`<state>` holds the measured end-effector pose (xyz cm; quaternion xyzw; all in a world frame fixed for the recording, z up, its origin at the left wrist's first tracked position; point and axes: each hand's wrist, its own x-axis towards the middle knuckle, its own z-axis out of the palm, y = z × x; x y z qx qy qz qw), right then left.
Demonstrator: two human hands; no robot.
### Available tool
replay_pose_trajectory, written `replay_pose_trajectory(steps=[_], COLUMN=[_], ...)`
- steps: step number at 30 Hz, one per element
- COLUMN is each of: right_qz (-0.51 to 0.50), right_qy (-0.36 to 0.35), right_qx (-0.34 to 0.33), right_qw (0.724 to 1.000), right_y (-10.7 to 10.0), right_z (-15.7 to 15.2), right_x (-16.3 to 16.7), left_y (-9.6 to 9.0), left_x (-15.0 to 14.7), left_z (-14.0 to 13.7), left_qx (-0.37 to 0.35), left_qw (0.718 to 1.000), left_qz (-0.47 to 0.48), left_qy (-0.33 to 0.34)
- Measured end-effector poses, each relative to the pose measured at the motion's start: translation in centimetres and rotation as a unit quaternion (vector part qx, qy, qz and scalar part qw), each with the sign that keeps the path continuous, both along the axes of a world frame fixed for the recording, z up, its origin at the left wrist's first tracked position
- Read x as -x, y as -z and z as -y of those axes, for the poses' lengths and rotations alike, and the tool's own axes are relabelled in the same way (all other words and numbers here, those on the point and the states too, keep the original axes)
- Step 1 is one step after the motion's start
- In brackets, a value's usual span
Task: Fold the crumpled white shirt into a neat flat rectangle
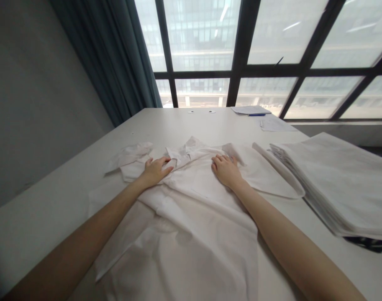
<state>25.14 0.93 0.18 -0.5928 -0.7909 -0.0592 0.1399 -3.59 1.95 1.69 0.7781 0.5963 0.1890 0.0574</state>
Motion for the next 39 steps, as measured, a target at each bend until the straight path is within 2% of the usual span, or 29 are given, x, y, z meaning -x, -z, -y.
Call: replay_pose_trajectory(steps=[7, 9, 12, 17, 21, 25, 30, 39], right_qz=[-0.011, -0.013, -0.016, -0.027, -0.022, 0.02, -0.021, -0.124], right_qy=[-0.018, -0.032, -0.062, -0.102, -0.127, -0.185, -0.186, -0.076], right_qx=[-0.025, -0.038, -0.064, -0.122, -0.149, -0.155, -0.142, -0.183], right_qw=[0.999, 0.999, 0.996, 0.987, 0.98, 0.97, 0.972, 0.972], right_y=[0.0, -0.1, -0.6, -1.6, -2.1, -2.5, -2.6, -1.8], right_z=[0.1, 0.3, 0.6, 1.2, 1.7, 2.2, 2.3, 1.4], right_x=[0.0, 0.1, 0.4, 1.1, 1.4, 1.4, 1.5, 0.8], left_y=[0.4, 0.4, 0.4, 0.0, -0.7, -1.1, -1.1, -1.2], left_x=[-0.1, -0.1, -0.2, -0.2, -0.2, -0.3, -0.6, 0.1], left_z=[0.6, 0.7, 1.1, 2.0, 2.7, 3.1, 3.1, 1.9], left_qx=[-0.035, -0.052, -0.094, -0.179, -0.2, -0.21, -0.202, -0.197], left_qw=[0.992, 0.99, 0.989, 0.97, 0.951, 0.936, 0.942, 0.966], left_qz=[0.122, 0.131, 0.099, 0.014, -0.033, -0.061, -0.074, -0.113], left_qy=[0.019, 0.025, 0.057, 0.165, 0.234, 0.274, 0.258, 0.125])
